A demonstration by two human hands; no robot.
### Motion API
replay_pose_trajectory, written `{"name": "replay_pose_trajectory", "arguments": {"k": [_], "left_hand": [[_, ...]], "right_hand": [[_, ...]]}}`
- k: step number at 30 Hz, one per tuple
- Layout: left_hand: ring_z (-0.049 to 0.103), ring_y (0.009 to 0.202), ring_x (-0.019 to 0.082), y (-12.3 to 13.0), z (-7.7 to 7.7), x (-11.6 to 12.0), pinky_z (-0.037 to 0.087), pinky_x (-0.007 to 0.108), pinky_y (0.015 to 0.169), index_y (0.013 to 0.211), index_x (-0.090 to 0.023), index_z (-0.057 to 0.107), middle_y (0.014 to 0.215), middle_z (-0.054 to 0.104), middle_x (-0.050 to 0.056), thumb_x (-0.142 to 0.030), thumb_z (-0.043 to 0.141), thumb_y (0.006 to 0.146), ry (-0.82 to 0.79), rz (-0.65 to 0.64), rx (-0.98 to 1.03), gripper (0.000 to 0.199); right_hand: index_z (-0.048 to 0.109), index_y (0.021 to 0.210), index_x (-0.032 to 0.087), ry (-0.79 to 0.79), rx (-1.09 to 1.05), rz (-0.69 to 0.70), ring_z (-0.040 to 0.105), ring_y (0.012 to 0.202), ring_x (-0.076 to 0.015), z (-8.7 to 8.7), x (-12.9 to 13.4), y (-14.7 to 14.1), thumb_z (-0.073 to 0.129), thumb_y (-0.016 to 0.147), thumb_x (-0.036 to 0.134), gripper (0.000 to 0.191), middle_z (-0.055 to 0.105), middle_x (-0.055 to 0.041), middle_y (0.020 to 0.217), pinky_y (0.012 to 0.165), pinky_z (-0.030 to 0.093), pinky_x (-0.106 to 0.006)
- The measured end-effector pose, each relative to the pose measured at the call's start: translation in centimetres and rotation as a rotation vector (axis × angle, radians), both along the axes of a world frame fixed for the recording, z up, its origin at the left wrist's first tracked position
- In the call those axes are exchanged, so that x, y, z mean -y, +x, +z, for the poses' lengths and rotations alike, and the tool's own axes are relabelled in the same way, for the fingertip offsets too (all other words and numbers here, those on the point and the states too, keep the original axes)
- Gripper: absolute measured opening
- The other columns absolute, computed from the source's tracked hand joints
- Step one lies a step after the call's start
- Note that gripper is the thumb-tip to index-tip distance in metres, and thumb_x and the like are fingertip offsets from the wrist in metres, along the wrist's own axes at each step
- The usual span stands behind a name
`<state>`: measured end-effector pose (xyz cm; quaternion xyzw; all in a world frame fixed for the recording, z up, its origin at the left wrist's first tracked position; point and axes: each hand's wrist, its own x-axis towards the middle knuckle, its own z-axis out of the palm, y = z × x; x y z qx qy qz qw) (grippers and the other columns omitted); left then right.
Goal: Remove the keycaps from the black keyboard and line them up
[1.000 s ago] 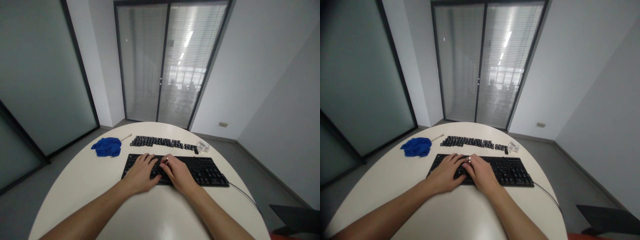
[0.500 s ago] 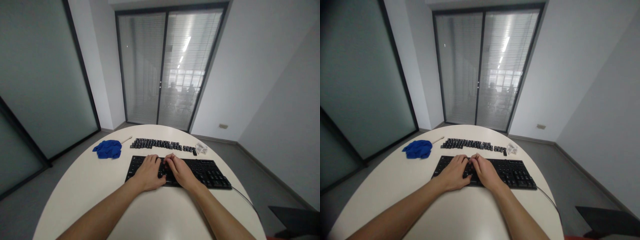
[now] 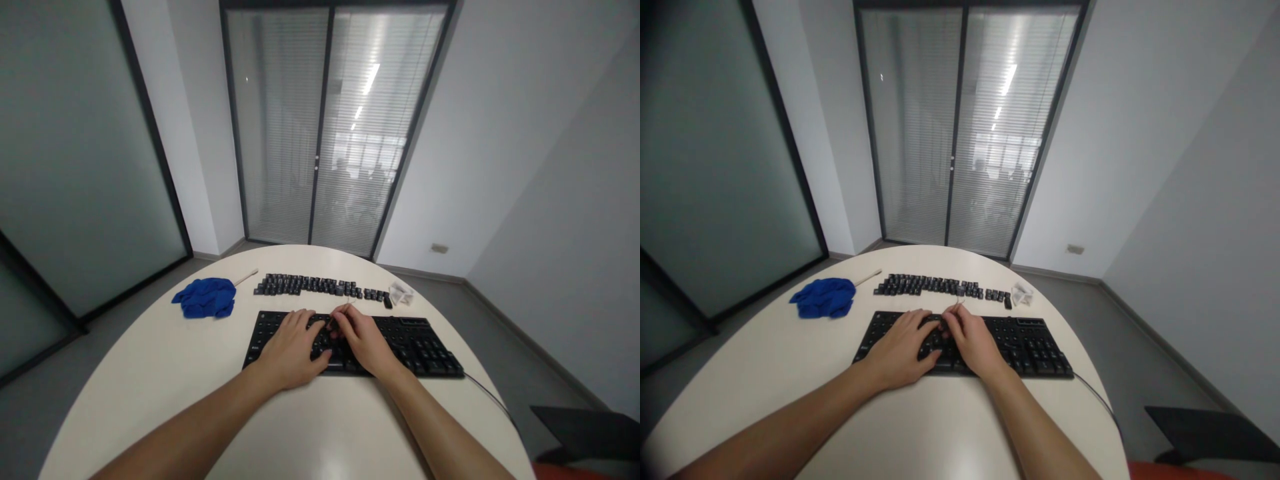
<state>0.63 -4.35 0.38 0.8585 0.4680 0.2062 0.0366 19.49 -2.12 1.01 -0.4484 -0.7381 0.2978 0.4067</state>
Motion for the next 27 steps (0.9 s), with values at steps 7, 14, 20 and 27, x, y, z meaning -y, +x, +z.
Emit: {"name": "replay_pose_trajectory", "arguments": {"k": [7, 14, 20, 27], "left_hand": [[0.041, 0.131, 0.032, -0.1, -0.3, -0.1, 0.028, 0.051, 0.113, 0.131, -0.024, 0.053, 0.14, 0.049, 0.011, -0.049, 0.051, 0.089, -0.008, -0.004, -0.002, 0.049], [0.042, 0.13, 0.033, 0.0, 0.0, -0.1, 0.03, 0.051, 0.113, 0.131, -0.023, 0.054, 0.139, 0.049, 0.012, -0.048, 0.053, 0.088, -0.016, -0.005, 0.015, 0.049], [0.047, 0.126, 0.03, 0.0, -0.7, -0.7, 0.036, 0.048, 0.11, 0.122, -0.021, 0.06, 0.133, 0.054, 0.011, -0.039, 0.055, 0.088, -0.022, 0.032, 0.115, 0.039], [0.05, 0.124, 0.027, -0.3, -0.9, -1.3, 0.037, 0.046, 0.108, 0.104, -0.024, 0.067, 0.13, 0.059, 0.006, -0.029, 0.062, 0.085, -0.057, -0.02, 0.286, 0.02]], "right_hand": [[0.055, 0.095, 0.021, -0.094, -0.107, 0.002, 0.071, 0.069, -0.0193, -0.4, -0.3, -0.2, 0.043, 0.096, 0.047, 0.028, 0.072, -0.0054, 0.085, 0.071, 0.056, -0.033], [0.053, 0.095, 0.021, -0.153, -0.248, -0.007, 0.071, 0.067, -0.0194, -1.2, -0.8, -0.1, 0.047, 0.093, 0.055, 0.035, 0.073, -0.0067, 0.086, 0.065, 0.058, -0.032], [0.052, 0.096, 0.021, -0.207, -0.344, -0.017, 0.072, 0.064, -0.0181, -1.5, -1.1, 0.0, 0.052, 0.088, 0.06, 0.04, 0.073, -0.0063, 0.084, 0.059, 0.056, -0.028], [0.051, 0.097, 0.022, -0.203, -0.392, -0.038, 0.071, 0.063, -0.0174, -1.2, -1.0, 0.0, 0.052, 0.088, 0.059, 0.038, 0.073, -0.0048, 0.082, 0.058, 0.054, -0.026]]}}
